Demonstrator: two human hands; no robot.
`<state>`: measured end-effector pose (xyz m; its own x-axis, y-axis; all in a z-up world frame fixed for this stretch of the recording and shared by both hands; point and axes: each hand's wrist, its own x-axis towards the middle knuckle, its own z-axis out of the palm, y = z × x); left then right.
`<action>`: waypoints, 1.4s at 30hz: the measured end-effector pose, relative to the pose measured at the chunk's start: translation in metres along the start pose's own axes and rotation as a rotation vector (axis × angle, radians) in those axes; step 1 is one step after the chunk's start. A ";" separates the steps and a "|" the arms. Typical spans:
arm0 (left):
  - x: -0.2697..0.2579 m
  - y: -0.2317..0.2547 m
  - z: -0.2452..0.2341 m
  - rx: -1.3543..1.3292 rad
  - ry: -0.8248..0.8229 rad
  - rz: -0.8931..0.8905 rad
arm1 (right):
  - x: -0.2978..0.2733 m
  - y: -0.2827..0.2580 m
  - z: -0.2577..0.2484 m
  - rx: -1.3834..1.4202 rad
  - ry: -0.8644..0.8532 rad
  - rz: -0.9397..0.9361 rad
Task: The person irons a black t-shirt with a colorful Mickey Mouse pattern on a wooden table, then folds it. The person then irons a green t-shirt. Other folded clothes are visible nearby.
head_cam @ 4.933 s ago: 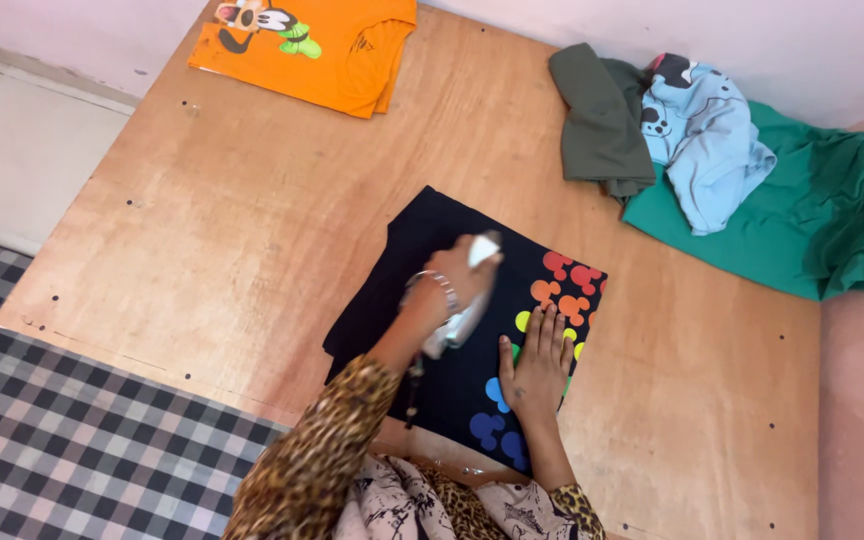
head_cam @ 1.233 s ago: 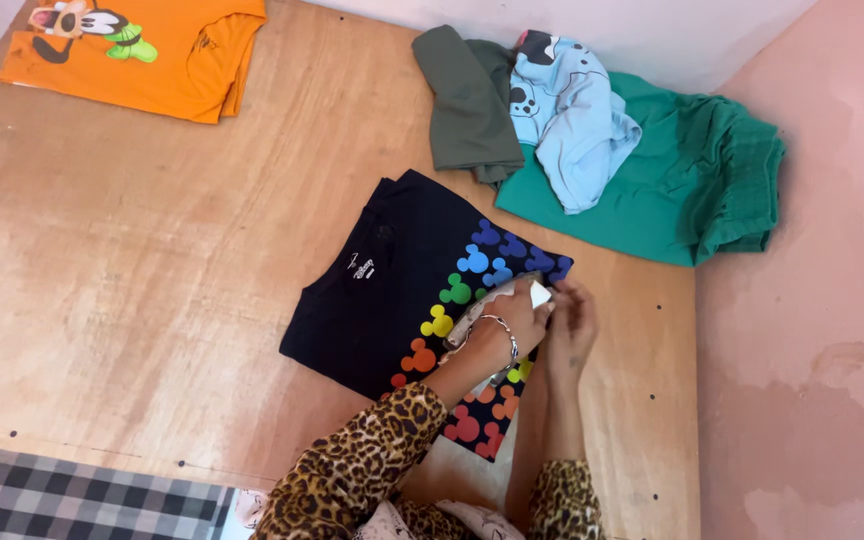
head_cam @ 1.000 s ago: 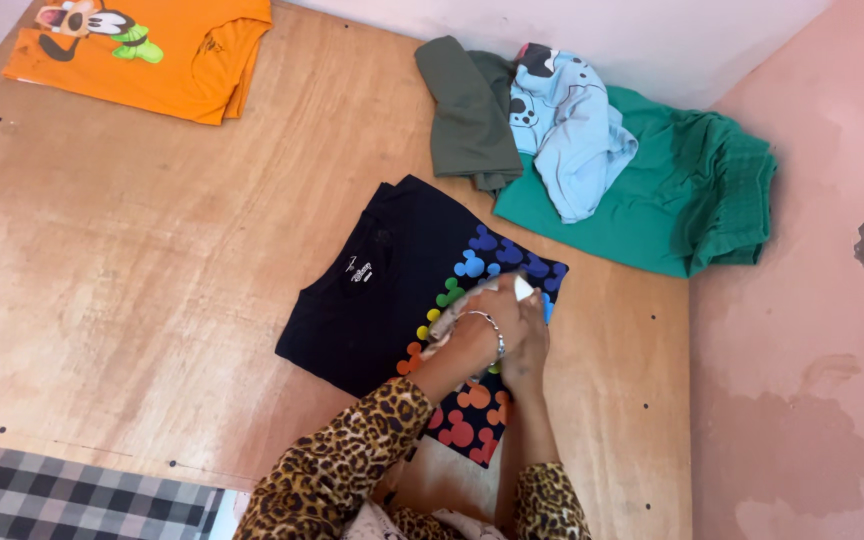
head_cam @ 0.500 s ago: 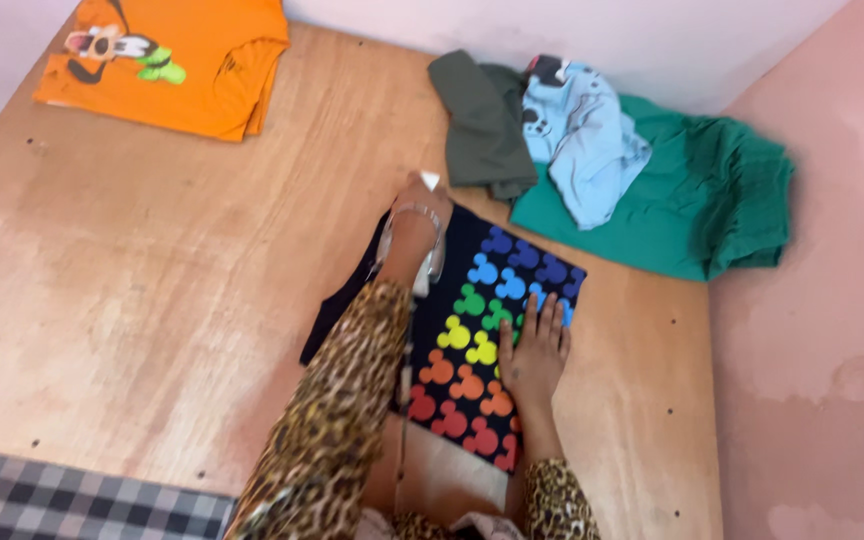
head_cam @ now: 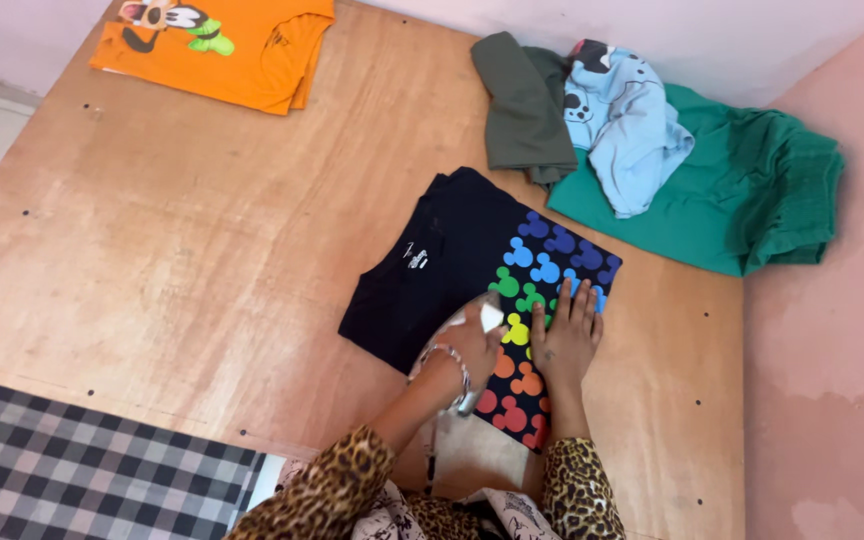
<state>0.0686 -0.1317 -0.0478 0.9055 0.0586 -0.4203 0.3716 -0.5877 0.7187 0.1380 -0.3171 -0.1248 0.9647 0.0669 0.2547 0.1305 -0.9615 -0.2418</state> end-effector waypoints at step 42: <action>-0.115 -0.181 -0.146 -0.359 1.105 -0.003 | -0.112 -0.025 -0.038 1.398 -0.063 0.601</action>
<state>-0.0729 0.0857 -0.0491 0.5245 0.8357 0.1626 0.2504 -0.3340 0.9087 0.0179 -0.3104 -0.1116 0.9551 -0.1847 -0.2318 -0.2027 0.1638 -0.9655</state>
